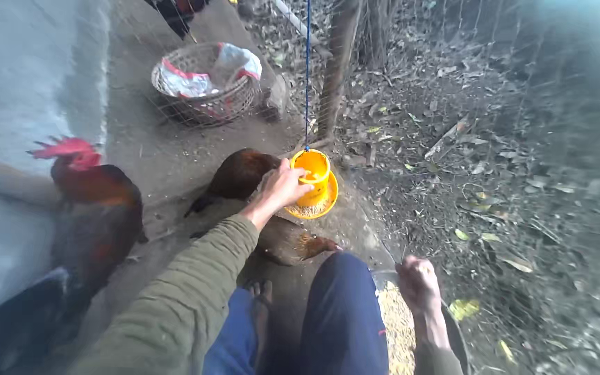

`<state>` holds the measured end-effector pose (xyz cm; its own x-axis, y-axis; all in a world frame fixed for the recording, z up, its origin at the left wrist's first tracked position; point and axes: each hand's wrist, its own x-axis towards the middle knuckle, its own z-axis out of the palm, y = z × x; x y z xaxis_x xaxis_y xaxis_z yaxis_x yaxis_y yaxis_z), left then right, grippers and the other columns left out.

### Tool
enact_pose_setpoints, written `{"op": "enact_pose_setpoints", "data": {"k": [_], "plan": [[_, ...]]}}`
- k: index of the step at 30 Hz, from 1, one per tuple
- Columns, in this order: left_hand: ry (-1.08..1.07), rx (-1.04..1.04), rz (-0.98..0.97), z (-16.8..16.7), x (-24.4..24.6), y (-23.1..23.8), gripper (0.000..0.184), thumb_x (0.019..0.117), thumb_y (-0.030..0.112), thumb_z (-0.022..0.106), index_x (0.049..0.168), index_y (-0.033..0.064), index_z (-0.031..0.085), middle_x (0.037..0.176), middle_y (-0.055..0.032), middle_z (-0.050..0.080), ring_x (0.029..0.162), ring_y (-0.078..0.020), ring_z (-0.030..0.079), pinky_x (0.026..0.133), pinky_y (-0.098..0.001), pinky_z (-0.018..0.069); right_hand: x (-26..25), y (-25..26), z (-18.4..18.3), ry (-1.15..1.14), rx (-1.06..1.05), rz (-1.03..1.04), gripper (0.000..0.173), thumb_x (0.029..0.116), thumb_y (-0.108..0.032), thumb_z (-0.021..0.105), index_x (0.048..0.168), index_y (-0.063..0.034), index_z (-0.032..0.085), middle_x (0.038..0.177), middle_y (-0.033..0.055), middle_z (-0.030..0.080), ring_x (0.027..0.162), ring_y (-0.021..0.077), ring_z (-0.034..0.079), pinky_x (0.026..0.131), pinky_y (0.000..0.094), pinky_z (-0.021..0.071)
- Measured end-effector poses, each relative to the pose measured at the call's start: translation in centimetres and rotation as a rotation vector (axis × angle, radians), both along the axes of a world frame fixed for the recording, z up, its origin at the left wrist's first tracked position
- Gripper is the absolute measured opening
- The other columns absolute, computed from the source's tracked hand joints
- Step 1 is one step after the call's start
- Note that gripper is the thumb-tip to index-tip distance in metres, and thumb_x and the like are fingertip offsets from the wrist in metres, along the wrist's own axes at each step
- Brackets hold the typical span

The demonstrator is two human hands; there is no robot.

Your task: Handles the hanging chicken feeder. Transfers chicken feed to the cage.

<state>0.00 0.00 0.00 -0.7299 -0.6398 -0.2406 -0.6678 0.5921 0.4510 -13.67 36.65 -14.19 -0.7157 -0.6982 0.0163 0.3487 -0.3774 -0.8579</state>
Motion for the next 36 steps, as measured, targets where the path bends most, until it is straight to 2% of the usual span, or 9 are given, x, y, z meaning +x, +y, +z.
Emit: {"op": "enact_pose_setpoints", "data": {"k": [5,9,11,14,23,27,31,33,36], "plan": [[0.024,-0.004,0.002,0.1,0.1,0.4,0.03,0.0916,0.038,0.076,0.108,0.0131,0.074,0.134,-0.0216,0.054,0.105,-0.0369,0.065,0.084,-0.0574,0.0561,-1.8,-15.4,9.5,0.125,-0.293,0.274,0.02,0.0915,-0.038,0.072,0.075,-0.0259,0.069,0.064,-0.0113,0.057,0.045,-0.0025,0.043,0.039,0.0157,0.0345],[-0.001,0.016,-0.006,-0.1,0.0,0.5,0.036,0.0911,0.045,0.074,0.113,0.0159,0.073,0.142,-0.0215,0.05,0.115,-0.0371,0.062,0.09,-0.0579,0.0547,-1.6,-24.9,12.3,0.178,-0.396,0.339,0.025,0.09,-0.035,0.071,0.068,-0.0248,0.062,0.064,-0.0089,0.057,0.049,0.002,0.048,0.045,0.0201,0.0397],[-0.015,0.03,-0.006,0.0,0.1,0.8,0.038,0.0912,0.047,0.073,0.114,0.016,0.073,0.143,-0.0226,0.049,0.114,-0.0383,0.062,0.091,-0.0584,0.0544,-1.3,-27.8,12.2,0.202,-0.404,0.311,0.013,0.09,-0.028,0.07,0.079,-0.0241,0.063,0.076,-0.0046,0.063,0.052,0.0038,0.049,0.044,0.0201,0.0399],[-0.026,0.032,-0.02,0.0,0.1,1.1,0.039,0.0914,0.048,0.071,0.113,0.0159,0.074,0.146,-0.0224,0.047,0.112,-0.0381,0.064,0.09,-0.0586,0.0551,-0.9,-29.9,10.5,0.303,-0.39,0.257,0.004,0.0905,-0.016,0.066,0.093,-0.0185,0.064,0.089,0.0012,0.062,0.057,0.0062,0.048,0.047,0.0204,0.0391],[0.021,0.021,-0.025,-0.1,0.1,0.8,0.036,0.0926,0.044,0.071,0.112,0.0135,0.074,0.143,-0.024,0.047,0.111,-0.0378,0.064,0.088,-0.0565,0.0562,-0.6,-32.3,9.7,0.543,-0.363,0.003,0.017,0.086,-0.003,0.055,0.075,-0.0068,0.067,0.084,0.0055,0.071,0.077,0.015,0.069,0.069,0.0319,0.0592],[0.004,0.024,-0.021,-0.3,0.1,0.6,0.038,0.0918,0.044,0.071,0.113,0.0127,0.073,0.143,-0.0244,0.047,0.115,-0.0374,0.062,0.092,-0.0548,0.0556,1.7,-29.4,11.7,0.644,-0.223,0.054,0.022,0.0998,-0.005,0.045,0.092,0.0022,0.064,0.102,0.0121,0.068,0.095,0.0186,0.066,0.083,0.0336,0.0576],[-0.004,0.028,-0.017,-0.4,0.1,0.5,0.038,0.0917,0.045,0.072,0.112,0.0138,0.073,0.146,-0.0241,0.045,0.118,-0.037,0.061,0.092,-0.0538,0.0556,1.6,-30.7,11.7,0.746,-0.137,-0.083,0.021,0.0961,-0.002,0.047,0.092,0.0044,0.066,0.087,0.0104,0.067,0.069,0.012,0.062,0.062,0.0257,0.0549],[-0.009,0.018,-0.018,-0.4,0.1,0.5,0.039,0.0916,0.047,0.072,0.113,0.014,0.074,0.146,-0.0237,0.046,0.118,-0.0358,0.062,0.093,-0.0526,0.0555,1.7,-30.7,12.0,0.798,-0.044,-0.124,0.019,0.0989,-0.002,0.048,0.093,0.0046,0.065,0.078,0.009,0.061,0.066,0.0111,0.057,0.061,0.0249,0.0513],[-0.016,0.02,-0.013,0.0,0.2,0.6,0.038,0.0929,0.045,0.071,0.113,0.013,0.073,0.146,-0.023,0.045,0.117,-0.0366,0.062,0.092,-0.0536,0.0554,0.3,-33.9,10.4,0.66,-0.122,-0.308,0.023,0.0908,-0.004,0.051,0.076,-0.0025,0.068,0.064,-0.0004,0.061,0.055,0.0055,0.053,0.052,0.0257,0.0457]]}}
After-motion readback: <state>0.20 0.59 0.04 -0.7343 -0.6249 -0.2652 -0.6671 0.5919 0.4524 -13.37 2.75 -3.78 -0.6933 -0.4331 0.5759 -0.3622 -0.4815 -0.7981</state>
